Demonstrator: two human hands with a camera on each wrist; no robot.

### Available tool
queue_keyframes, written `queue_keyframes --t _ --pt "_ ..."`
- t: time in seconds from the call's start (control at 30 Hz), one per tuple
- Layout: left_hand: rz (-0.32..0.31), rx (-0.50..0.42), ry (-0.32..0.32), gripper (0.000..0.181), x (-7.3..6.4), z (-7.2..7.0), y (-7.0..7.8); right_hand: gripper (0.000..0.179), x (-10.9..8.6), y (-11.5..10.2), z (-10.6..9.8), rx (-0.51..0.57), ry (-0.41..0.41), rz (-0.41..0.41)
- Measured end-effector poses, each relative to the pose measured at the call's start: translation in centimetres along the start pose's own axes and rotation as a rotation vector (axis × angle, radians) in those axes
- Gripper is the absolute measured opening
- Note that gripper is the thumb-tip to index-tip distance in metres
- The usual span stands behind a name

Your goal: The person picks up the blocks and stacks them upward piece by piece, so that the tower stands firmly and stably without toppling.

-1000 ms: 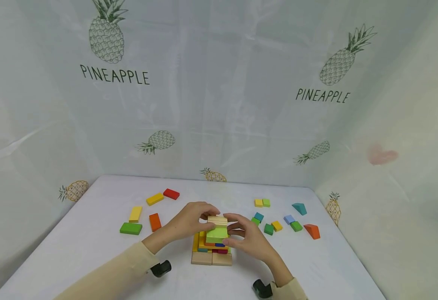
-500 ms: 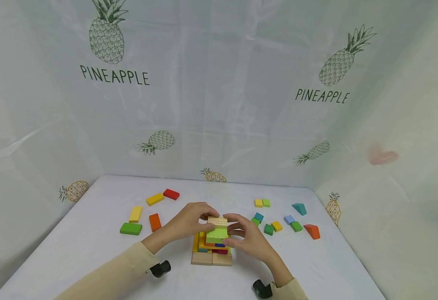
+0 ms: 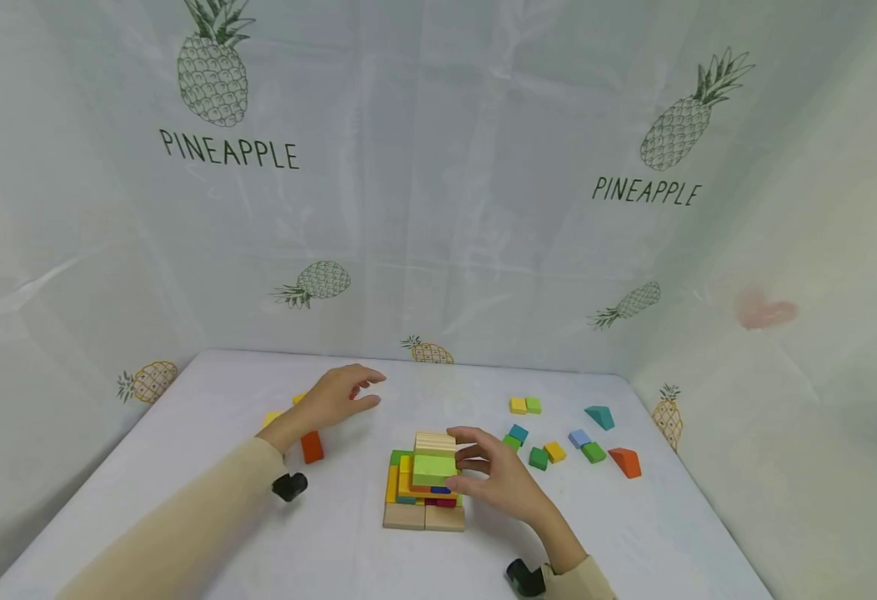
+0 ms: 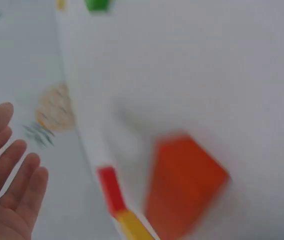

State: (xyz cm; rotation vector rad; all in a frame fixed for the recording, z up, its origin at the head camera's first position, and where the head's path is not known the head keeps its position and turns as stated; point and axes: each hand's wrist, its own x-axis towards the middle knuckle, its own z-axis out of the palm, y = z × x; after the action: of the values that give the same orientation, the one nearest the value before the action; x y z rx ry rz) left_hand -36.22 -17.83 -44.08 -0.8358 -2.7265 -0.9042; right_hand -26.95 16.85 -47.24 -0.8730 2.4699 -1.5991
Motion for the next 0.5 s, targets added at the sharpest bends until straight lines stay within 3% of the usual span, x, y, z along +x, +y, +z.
queue_keyframes --t 0.1,0.23,0.37,0.5 --pt "-0.108 0.054 -0.01 0.048 0.3 -0.3 -3.2 0.07 0.0 0.1 0.0 0.005 -0.002 0.007" --pt "-0.222 0.076 -0.052 0.052 0.5 -0.5 -6.1 0.07 0.0 0.1 0.0 0.014 -0.003 0.011" --pt "-0.252 0.086 -0.096 0.051 0.6 -0.3 -7.6 0.07 0.1 0.1 0.0 0.014 0.0 0.004" --pt "-0.241 0.097 -0.122 0.047 0.6 -0.1 -7.8 0.07 0.1 0.0 -0.1 0.015 -0.001 0.005"
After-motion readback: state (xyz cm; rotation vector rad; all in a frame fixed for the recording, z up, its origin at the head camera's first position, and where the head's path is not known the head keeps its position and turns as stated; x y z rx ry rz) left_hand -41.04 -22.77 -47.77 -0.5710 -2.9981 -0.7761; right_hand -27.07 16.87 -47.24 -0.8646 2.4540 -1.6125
